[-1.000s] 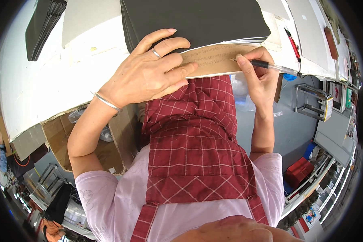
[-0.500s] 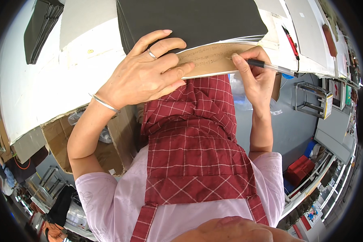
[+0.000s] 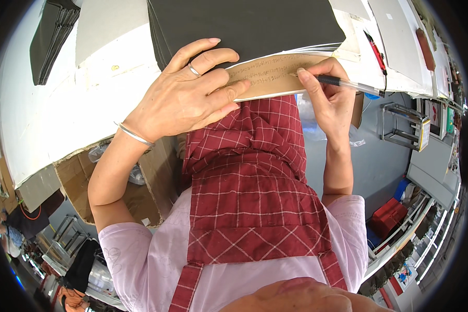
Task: The person uses a seam ripper to remove threads from the zipper area of several dark green bags on a workbench. They then move to a different table, write on a piece of cardboard with a pen, and use a utility knife to cut shapes out of a stack of black material using a paper template.
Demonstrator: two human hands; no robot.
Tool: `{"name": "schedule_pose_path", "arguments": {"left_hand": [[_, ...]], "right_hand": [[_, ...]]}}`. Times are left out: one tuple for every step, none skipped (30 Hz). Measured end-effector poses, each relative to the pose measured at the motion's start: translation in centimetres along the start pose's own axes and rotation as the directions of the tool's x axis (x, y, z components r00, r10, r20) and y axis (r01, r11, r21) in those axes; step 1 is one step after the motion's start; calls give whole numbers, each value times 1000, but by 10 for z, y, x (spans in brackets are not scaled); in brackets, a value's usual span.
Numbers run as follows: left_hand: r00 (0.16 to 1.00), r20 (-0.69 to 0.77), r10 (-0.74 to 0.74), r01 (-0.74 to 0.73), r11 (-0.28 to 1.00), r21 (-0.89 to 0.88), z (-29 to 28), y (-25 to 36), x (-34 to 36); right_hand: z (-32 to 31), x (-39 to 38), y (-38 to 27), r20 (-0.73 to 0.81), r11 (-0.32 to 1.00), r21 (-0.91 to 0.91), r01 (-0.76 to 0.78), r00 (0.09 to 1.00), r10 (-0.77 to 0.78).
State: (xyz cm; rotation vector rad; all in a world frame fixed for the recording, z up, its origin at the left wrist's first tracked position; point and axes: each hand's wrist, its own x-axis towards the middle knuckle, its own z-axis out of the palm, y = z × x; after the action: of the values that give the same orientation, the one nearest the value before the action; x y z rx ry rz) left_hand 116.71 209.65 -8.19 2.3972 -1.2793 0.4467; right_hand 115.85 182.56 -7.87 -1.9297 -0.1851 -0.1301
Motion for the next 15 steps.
{"name": "schedule_pose_path", "arguments": {"left_hand": [[1000,2,-1,1,1000,0,0,0,0],[1000,1,-3,3,1000,-1,0,0,0],[1000,-1,-3,3,1000,-1,0,0,-1],[1000,-2,-4,4,1000,-2,0,0,-1],[1000,-1,-2,2,1000,-1,0,0,-1],[1000,1,-1,1,1000,0,0,0,-1],[1000,2,1,-1,1000,1,0,0,0],[1000,2,3,-3,1000,2,0,0,0],[1000,2,3,-3,1000,2,0,0,0],[1000,1,4,-4,1000,2,0,0,0],[1000,1,5,-5,1000,2,0,0,0],[1000,0,3,-3,1000,2,-1,0,0],[1000,-1,1,-1,1000,1,-1,0,0],[1000,-1,-2,2,1000,1,-1,0,0],[1000,0,-1,1,1000,0,-1,0,0]], "right_hand": [[0,0,0,-3,1000,0,-8,1000,8],[0,0,0,-5,1000,-3,-16,1000,16],[1,0,0,-6,1000,-5,-24,1000,24],[2,0,-1,-10,1000,-7,-25,1000,25],[2,0,-1,-15,1000,-7,-25,1000,25],[2,-1,-1,-21,1000,-7,-26,999,26],[2,-1,-1,-15,1000,-5,-29,999,28],[1,-1,0,-8,1000,-3,-31,1000,31],[0,-1,0,-1,999,-1,-33,999,33],[-1,-1,0,7,999,0,-36,999,36],[-2,0,0,16,999,0,-38,999,38],[-2,0,0,24,999,0,-41,999,41],[-2,0,-1,15,999,-4,-40,999,40],[-1,0,-2,6,999,-7,-39,999,39],[-1,0,-2,-2,999,-10,-38,999,38]]}}
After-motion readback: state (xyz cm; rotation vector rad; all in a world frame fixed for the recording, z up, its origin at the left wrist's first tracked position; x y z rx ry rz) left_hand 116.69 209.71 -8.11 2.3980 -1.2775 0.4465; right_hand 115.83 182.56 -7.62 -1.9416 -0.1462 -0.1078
